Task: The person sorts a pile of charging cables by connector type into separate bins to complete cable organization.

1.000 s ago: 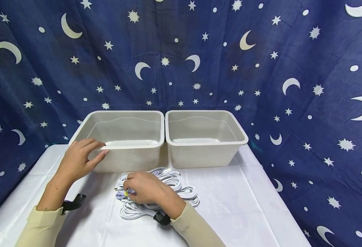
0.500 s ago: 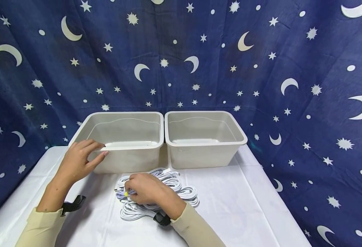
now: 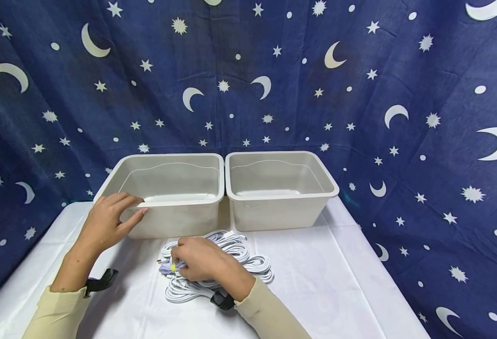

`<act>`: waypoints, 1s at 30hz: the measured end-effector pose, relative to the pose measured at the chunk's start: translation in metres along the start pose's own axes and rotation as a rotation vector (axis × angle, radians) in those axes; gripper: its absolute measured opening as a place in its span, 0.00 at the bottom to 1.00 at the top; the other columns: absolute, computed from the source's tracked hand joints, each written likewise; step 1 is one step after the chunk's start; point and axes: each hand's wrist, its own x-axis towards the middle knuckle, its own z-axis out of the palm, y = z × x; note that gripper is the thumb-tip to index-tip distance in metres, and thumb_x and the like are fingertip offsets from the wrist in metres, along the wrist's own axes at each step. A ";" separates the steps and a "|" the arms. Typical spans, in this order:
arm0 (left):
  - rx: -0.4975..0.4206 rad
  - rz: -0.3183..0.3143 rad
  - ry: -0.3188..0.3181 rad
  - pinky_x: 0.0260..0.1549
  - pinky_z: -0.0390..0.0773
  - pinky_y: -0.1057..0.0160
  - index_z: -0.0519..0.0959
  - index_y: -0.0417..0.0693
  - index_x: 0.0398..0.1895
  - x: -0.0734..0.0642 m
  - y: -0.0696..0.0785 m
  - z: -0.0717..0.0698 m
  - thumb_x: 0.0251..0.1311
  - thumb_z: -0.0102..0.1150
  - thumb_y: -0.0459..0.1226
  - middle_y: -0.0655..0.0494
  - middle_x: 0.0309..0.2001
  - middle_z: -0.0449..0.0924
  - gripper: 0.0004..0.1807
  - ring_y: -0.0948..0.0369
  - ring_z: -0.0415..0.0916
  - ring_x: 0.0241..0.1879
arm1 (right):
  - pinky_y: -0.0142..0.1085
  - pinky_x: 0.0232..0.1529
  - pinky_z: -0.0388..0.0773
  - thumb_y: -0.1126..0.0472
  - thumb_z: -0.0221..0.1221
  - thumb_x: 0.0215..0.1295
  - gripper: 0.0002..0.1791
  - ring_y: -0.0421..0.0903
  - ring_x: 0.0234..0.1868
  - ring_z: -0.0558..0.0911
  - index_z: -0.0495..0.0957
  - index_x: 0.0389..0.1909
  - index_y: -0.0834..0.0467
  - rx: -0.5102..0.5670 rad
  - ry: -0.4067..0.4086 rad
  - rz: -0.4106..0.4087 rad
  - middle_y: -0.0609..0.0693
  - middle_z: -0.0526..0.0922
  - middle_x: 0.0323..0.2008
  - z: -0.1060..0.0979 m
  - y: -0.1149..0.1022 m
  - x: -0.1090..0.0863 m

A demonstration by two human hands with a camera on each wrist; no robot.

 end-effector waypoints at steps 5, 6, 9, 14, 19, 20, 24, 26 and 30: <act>0.004 0.001 0.002 0.41 0.72 0.47 0.88 0.45 0.43 -0.002 0.000 0.001 0.61 0.75 0.44 0.51 0.40 0.87 0.14 0.47 0.83 0.42 | 0.27 0.38 0.74 0.58 0.73 0.58 0.10 0.32 0.33 0.73 0.86 0.41 0.45 -0.003 0.016 -0.022 0.37 0.78 0.37 0.001 -0.001 0.000; 0.004 0.004 0.003 0.41 0.72 0.47 0.88 0.45 0.43 -0.002 0.000 0.001 0.61 0.75 0.44 0.51 0.40 0.87 0.14 0.47 0.83 0.41 | 0.27 0.38 0.74 0.58 0.73 0.58 0.11 0.32 0.33 0.74 0.86 0.41 0.45 -0.003 0.020 -0.026 0.37 0.78 0.37 0.001 -0.001 0.000; 0.005 0.010 0.005 0.41 0.72 0.48 0.88 0.45 0.44 -0.001 0.000 0.002 0.61 0.75 0.44 0.51 0.39 0.86 0.14 0.47 0.83 0.41 | 0.26 0.39 0.74 0.59 0.73 0.58 0.11 0.32 0.34 0.74 0.86 0.41 0.45 -0.001 0.028 -0.036 0.37 0.78 0.38 0.000 -0.001 0.000; 0.003 0.014 0.009 0.41 0.72 0.48 0.88 0.45 0.44 0.000 -0.001 0.003 0.61 0.75 0.44 0.51 0.39 0.86 0.14 0.47 0.83 0.41 | 0.26 0.39 0.74 0.60 0.73 0.57 0.12 0.32 0.33 0.73 0.87 0.41 0.45 0.007 0.034 -0.051 0.37 0.78 0.37 -0.002 0.000 -0.001; 0.001 0.018 0.012 0.40 0.71 0.48 0.88 0.45 0.43 0.000 -0.001 0.003 0.61 0.75 0.44 0.51 0.39 0.86 0.14 0.48 0.83 0.40 | 0.26 0.40 0.75 0.61 0.72 0.56 0.12 0.32 0.34 0.74 0.86 0.41 0.46 0.023 0.049 -0.066 0.38 0.79 0.38 -0.005 0.001 -0.001; 0.000 0.019 0.013 0.40 0.71 0.48 0.88 0.45 0.43 0.000 -0.001 0.002 0.60 0.75 0.44 0.51 0.39 0.86 0.14 0.48 0.83 0.40 | 0.25 0.40 0.74 0.60 0.72 0.56 0.12 0.32 0.35 0.74 0.86 0.41 0.46 0.030 0.054 -0.070 0.38 0.79 0.39 -0.005 0.001 -0.001; 0.000 0.021 0.015 0.39 0.71 0.48 0.88 0.45 0.43 0.000 -0.001 0.002 0.60 0.75 0.44 0.51 0.39 0.86 0.14 0.48 0.83 0.40 | 0.24 0.37 0.72 0.61 0.72 0.55 0.12 0.32 0.34 0.73 0.86 0.41 0.47 0.053 0.100 -0.077 0.39 0.78 0.39 -0.009 0.003 -0.003; 0.000 0.018 0.015 0.39 0.71 0.49 0.88 0.45 0.43 0.000 0.000 0.001 0.60 0.75 0.44 0.51 0.39 0.86 0.14 0.48 0.83 0.40 | 0.23 0.36 0.71 0.62 0.72 0.54 0.12 0.32 0.33 0.72 0.86 0.40 0.47 0.057 0.131 -0.079 0.39 0.77 0.39 -0.011 0.003 -0.004; -0.002 0.012 0.013 0.39 0.70 0.49 0.88 0.45 0.43 0.000 0.000 0.001 0.61 0.75 0.44 0.51 0.39 0.86 0.14 0.48 0.83 0.40 | 0.24 0.38 0.71 0.63 0.71 0.54 0.12 0.34 0.34 0.72 0.86 0.40 0.48 0.059 0.172 -0.098 0.40 0.77 0.39 -0.015 0.003 -0.005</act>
